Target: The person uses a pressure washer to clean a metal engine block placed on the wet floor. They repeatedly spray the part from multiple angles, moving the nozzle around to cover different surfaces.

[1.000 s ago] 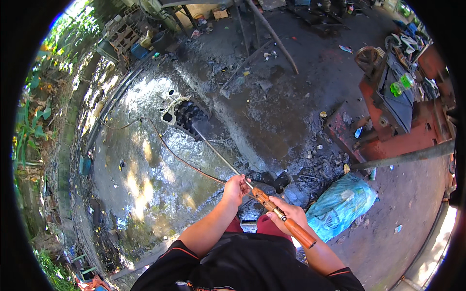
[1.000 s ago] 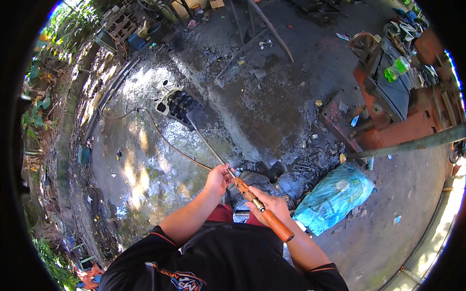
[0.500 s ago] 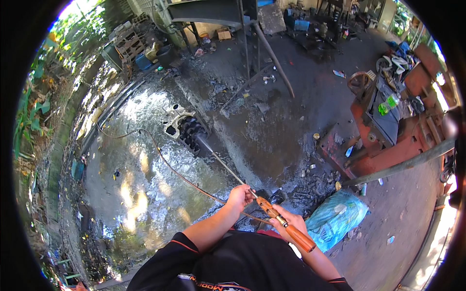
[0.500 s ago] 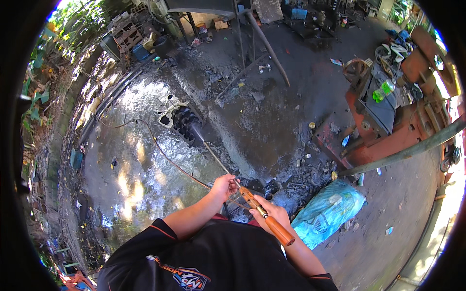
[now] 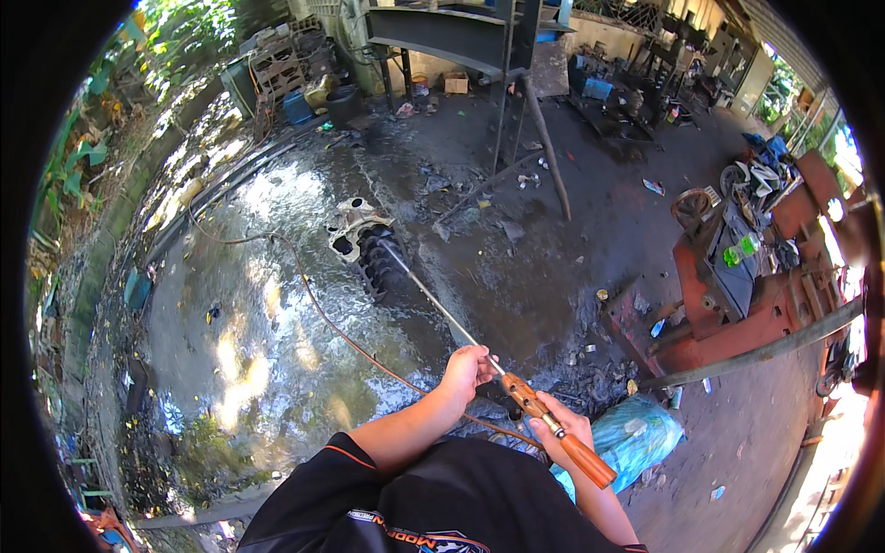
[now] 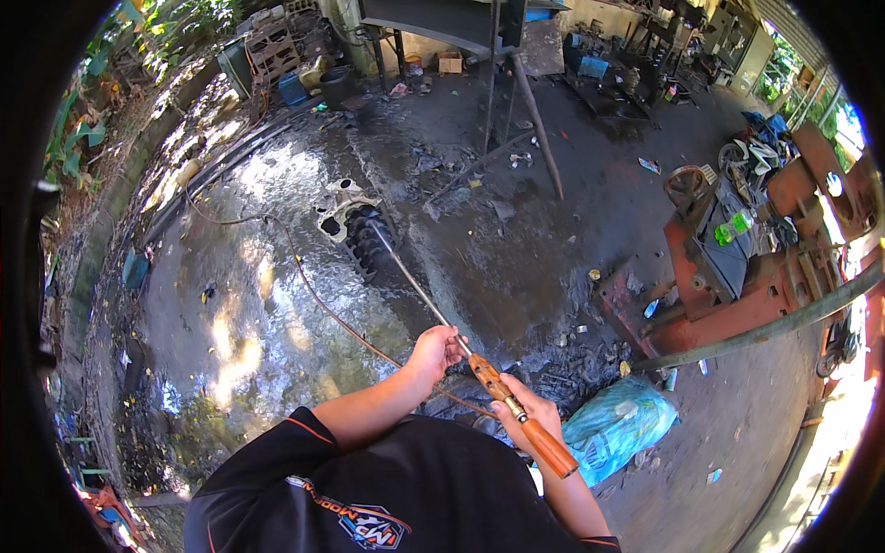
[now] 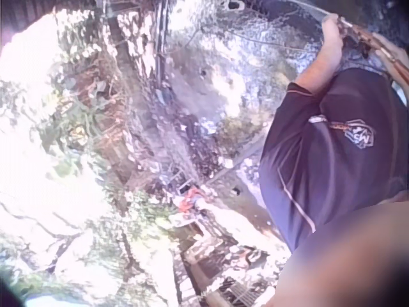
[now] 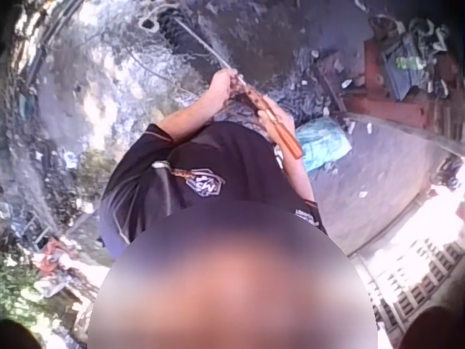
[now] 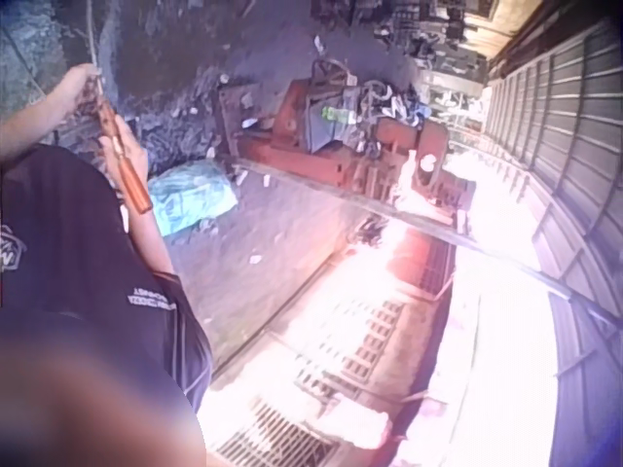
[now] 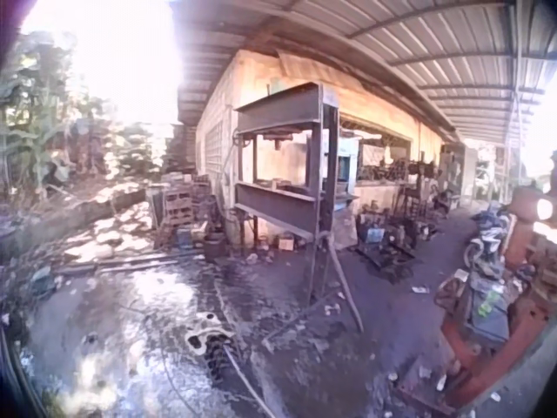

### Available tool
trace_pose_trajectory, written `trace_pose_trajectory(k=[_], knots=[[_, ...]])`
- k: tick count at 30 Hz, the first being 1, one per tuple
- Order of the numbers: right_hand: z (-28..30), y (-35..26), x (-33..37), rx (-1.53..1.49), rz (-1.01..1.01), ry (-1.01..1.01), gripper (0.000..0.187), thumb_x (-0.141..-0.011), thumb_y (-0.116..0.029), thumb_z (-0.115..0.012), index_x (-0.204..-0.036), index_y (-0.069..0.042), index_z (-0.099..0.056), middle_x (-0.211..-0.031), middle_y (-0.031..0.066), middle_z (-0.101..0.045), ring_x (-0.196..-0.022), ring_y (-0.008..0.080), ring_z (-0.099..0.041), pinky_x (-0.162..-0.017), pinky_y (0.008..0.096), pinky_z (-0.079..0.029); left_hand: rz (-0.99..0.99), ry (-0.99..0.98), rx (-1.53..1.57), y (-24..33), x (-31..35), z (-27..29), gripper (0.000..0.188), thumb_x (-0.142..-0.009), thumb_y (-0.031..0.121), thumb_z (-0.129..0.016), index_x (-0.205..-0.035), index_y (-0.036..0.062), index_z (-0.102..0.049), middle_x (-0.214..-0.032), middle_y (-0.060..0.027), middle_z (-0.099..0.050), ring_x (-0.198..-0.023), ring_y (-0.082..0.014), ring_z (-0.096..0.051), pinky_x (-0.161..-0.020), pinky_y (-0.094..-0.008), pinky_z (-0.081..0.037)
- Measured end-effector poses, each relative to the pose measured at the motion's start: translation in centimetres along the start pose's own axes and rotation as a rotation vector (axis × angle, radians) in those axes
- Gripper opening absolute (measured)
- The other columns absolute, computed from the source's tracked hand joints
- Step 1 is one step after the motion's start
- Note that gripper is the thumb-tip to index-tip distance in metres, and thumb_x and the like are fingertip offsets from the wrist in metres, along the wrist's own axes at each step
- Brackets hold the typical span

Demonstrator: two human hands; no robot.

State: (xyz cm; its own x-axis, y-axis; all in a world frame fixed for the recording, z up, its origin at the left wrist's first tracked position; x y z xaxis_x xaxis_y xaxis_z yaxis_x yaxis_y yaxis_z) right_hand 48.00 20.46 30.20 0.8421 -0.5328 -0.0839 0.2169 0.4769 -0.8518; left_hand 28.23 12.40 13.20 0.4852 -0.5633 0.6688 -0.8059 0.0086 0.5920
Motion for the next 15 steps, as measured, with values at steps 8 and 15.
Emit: trace_pose_trajectory(k=[8,15], knots=[[0.0,-4.4,-1.3,-0.036,-0.009,-0.014,0.048,-0.082,-0.015,-0.074,-0.125,0.001,-0.061,-0.1,0.0158,-0.072,-0.085,0.0167,-0.069,-0.077,0.029,-0.053,-0.168,-0.081,0.112,6.1,3.3,-0.6,0.009,-0.092,0.017,-0.058,-0.093,0.0086,-0.054,-0.083,-0.0079,-0.069,-0.061,-0.0132,-0.066,-0.052,-0.0252,-0.051],[-0.6,-8.0,-2.6,-0.005,0.083,-0.08,0.048,-0.083,-0.016,-0.075,-0.126,0.0,-0.06,-0.105,0.0188,-0.071,-0.094,0.0248,-0.072,-0.081,0.0315,-0.055,-0.246,-0.049,0.186,8.8,6.1,0.8,0.009,-0.093,0.016,-0.058,-0.093,0.0082,-0.053,-0.084,-0.0083,-0.069,-0.061,-0.0128,-0.065,-0.053,-0.0253,-0.052]])
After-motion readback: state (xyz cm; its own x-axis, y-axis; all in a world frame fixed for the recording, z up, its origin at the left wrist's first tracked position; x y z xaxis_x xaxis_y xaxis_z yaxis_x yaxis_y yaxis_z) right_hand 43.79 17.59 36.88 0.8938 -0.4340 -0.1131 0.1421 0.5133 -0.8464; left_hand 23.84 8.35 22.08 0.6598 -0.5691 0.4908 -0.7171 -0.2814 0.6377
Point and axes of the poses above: each hand's wrist, its own x-axis away from the middle knuckle, its own z-axis out of the back of the hand, y = z × x, the point moved 7 cm from there along -x, towards the middle knuckle
